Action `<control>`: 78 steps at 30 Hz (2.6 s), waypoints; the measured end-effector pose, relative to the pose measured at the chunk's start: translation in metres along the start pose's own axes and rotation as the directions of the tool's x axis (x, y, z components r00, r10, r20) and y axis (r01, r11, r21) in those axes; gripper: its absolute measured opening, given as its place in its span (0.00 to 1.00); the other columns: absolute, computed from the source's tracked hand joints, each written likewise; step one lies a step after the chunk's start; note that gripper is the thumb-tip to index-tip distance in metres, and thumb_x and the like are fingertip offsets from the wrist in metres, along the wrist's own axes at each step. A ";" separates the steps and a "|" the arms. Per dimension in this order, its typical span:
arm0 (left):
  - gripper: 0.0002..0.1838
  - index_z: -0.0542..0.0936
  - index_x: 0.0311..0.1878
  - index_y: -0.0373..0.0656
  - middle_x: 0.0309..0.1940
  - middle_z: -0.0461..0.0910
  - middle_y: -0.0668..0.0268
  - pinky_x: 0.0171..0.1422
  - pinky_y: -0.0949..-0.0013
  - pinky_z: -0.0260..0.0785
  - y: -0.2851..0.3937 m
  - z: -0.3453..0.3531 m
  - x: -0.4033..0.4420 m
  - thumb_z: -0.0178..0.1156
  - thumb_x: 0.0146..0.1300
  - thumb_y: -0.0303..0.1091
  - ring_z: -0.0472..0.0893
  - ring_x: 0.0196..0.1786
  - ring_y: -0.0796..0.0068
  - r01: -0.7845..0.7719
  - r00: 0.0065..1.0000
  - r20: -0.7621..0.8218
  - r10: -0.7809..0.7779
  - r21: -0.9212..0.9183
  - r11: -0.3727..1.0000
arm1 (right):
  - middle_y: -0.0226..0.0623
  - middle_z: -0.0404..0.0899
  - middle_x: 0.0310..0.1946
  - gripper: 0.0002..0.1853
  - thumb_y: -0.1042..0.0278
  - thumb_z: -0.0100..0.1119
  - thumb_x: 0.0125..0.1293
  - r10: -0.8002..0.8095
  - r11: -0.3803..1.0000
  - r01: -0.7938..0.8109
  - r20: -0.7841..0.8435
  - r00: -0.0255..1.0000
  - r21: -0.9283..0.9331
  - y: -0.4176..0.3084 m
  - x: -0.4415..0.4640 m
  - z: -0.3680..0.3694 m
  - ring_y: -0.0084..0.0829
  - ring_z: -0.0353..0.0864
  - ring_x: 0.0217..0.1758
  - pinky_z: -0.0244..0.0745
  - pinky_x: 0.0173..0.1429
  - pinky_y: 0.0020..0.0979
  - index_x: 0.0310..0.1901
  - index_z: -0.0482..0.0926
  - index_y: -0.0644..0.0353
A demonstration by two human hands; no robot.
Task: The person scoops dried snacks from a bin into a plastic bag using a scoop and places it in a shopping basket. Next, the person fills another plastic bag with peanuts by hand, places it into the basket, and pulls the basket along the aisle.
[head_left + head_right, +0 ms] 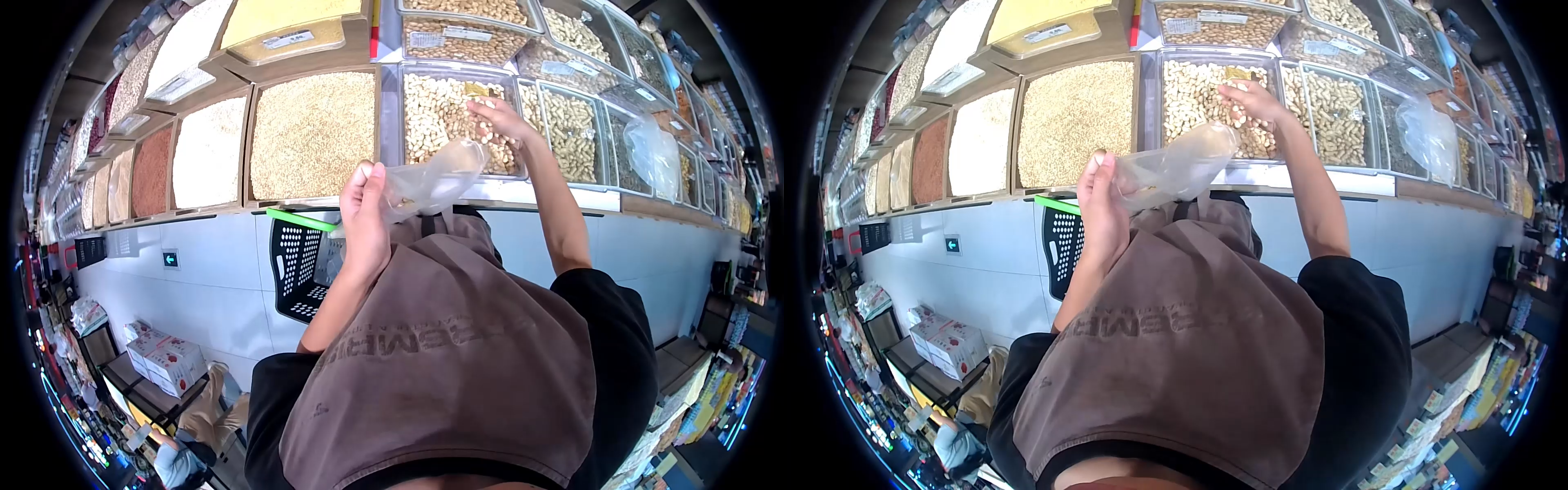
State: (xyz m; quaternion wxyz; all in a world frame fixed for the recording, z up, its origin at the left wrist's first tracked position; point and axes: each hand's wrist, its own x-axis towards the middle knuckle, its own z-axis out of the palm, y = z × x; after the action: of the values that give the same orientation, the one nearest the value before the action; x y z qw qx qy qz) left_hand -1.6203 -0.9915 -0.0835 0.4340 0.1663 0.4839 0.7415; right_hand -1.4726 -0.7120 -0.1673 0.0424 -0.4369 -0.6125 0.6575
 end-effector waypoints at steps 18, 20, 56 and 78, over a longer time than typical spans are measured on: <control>0.16 0.68 0.27 0.49 0.22 0.63 0.78 0.34 0.77 0.52 -0.018 0.003 0.037 0.50 0.76 0.39 0.60 0.27 0.87 -0.020 0.990 -0.140 0.000 -0.141 0.990 | 0.22 0.66 0.16 0.12 0.56 0.58 0.70 -0.048 0.864 0.410 0.761 0.647 -0.294 -0.122 -0.059 0.090 0.13 0.64 0.15 0.54 0.15 0.21 0.35 0.74 0.55; 0.17 0.67 0.27 0.49 0.21 0.63 0.78 0.32 0.77 0.52 -0.017 0.007 0.039 0.50 0.76 0.39 0.59 0.26 0.87 -0.022 0.988 -0.152 0.003 -0.127 0.992 | 0.23 0.66 0.16 0.13 0.55 0.58 0.69 -0.046 0.873 0.402 0.773 0.633 -0.277 -0.123 -0.060 0.086 0.14 0.63 0.15 0.55 0.15 0.22 0.35 0.74 0.56; 0.15 0.69 0.28 0.47 0.23 0.65 0.76 0.35 0.77 0.54 -0.058 0.034 0.088 0.49 0.76 0.35 0.62 0.28 0.86 0.082 0.976 0.190 -0.102 0.112 0.990 | 0.46 0.83 0.44 0.22 0.58 0.58 0.62 0.102 0.802 0.150 0.381 0.919 -0.578 0.036 -0.022 0.080 0.37 0.81 0.47 0.72 0.53 0.36 0.51 0.79 0.66; 0.15 0.69 0.28 0.48 0.22 0.63 0.78 0.34 0.78 0.53 -0.044 0.025 0.098 0.51 0.75 0.37 0.61 0.27 0.87 0.152 0.979 0.129 -0.160 0.067 0.986 | 0.56 0.75 0.57 0.43 0.45 0.71 0.56 -0.413 0.825 0.224 -0.284 0.865 -0.519 0.073 0.061 0.037 0.46 0.72 0.65 0.64 0.71 0.39 0.64 0.68 0.70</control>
State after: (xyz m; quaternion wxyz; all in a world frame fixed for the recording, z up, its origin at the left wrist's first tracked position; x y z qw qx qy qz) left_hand -1.6375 -0.8912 -0.1266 0.5173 0.1895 0.4861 0.6784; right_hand -1.4980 -0.7223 -0.2653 0.1660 -0.4432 -0.7976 0.3739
